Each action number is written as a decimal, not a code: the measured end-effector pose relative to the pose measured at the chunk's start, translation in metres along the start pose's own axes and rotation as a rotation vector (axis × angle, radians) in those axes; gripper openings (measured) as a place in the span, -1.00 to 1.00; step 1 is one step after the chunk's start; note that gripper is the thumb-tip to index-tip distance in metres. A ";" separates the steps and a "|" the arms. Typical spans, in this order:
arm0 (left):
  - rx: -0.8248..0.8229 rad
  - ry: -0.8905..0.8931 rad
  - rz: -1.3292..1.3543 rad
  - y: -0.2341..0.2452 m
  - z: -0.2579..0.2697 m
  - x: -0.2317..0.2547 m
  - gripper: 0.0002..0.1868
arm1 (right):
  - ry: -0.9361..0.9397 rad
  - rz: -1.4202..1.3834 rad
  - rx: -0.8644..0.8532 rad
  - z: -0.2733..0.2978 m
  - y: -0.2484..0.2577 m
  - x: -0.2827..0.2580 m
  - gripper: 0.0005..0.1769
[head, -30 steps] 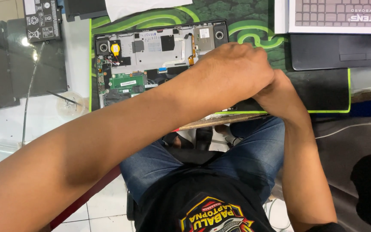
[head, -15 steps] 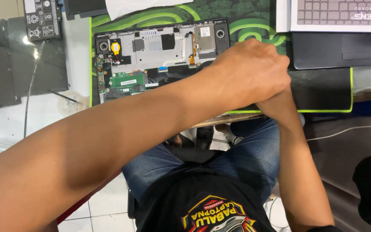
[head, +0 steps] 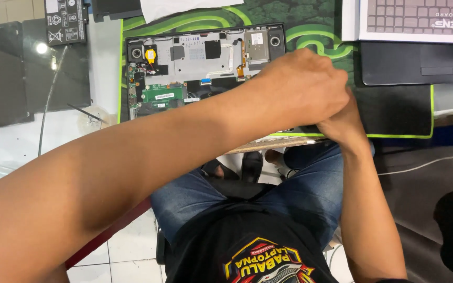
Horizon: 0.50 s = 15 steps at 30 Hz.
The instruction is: Disconnecting internal ribbon cables and removing the battery from a laptop motherboard during a repair process.
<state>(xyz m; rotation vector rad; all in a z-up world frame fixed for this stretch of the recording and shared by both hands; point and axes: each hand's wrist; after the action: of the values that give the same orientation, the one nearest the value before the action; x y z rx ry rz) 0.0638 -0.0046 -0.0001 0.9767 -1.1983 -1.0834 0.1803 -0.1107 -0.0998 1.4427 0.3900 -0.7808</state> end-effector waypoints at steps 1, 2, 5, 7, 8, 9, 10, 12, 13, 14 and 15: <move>0.002 0.004 -0.001 0.003 0.001 0.002 -0.80 | 0.004 0.001 -0.002 0.000 0.000 0.000 -0.56; 0.021 0.102 0.133 0.005 0.000 0.004 -0.79 | 0.005 0.007 0.002 0.002 0.000 0.001 -0.56; 0.075 0.395 0.535 0.013 -0.002 0.012 -0.64 | 0.009 0.023 0.014 0.006 0.002 0.004 -0.55; 0.092 0.498 0.668 0.003 -0.003 0.008 -0.57 | 0.014 0.026 0.015 0.007 0.001 0.005 -0.55; 0.181 0.260 0.346 -0.008 -0.005 0.001 -0.75 | 0.018 0.033 0.022 0.007 0.003 0.005 -0.54; 0.263 0.019 0.024 -0.019 -0.008 -0.005 -0.90 | 0.021 0.039 0.029 0.007 0.004 0.005 -0.54; 0.264 0.019 0.024 -0.016 -0.007 -0.004 -0.90 | 0.021 0.040 0.030 0.007 0.004 0.005 -0.54; 0.112 0.108 0.000 -0.011 -0.003 -0.003 -0.84 | 0.033 0.052 0.036 0.006 0.004 0.005 -0.53; 0.112 0.111 -0.002 -0.008 -0.009 -0.002 -0.84 | 0.036 0.052 0.036 0.006 0.004 0.005 -0.53; -0.021 0.266 0.251 -0.005 -0.017 0.000 -0.71 | 0.039 0.057 0.041 0.008 0.004 0.006 -0.53; -0.157 0.419 0.505 -0.002 -0.024 0.002 -0.48 | 0.042 0.062 0.045 0.009 0.004 0.007 -0.52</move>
<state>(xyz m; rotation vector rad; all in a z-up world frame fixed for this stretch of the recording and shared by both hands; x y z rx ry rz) 0.0872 -0.0062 -0.0043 0.6810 -0.9256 -0.5284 0.1859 -0.1215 -0.1007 1.5083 0.3604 -0.7147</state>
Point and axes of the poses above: each hand's wrist, its own z-axis away from the middle knuckle, its own y-axis out of the back of the hand, x = y × z, and after that the axes turned 15 degrees about z, right-handed
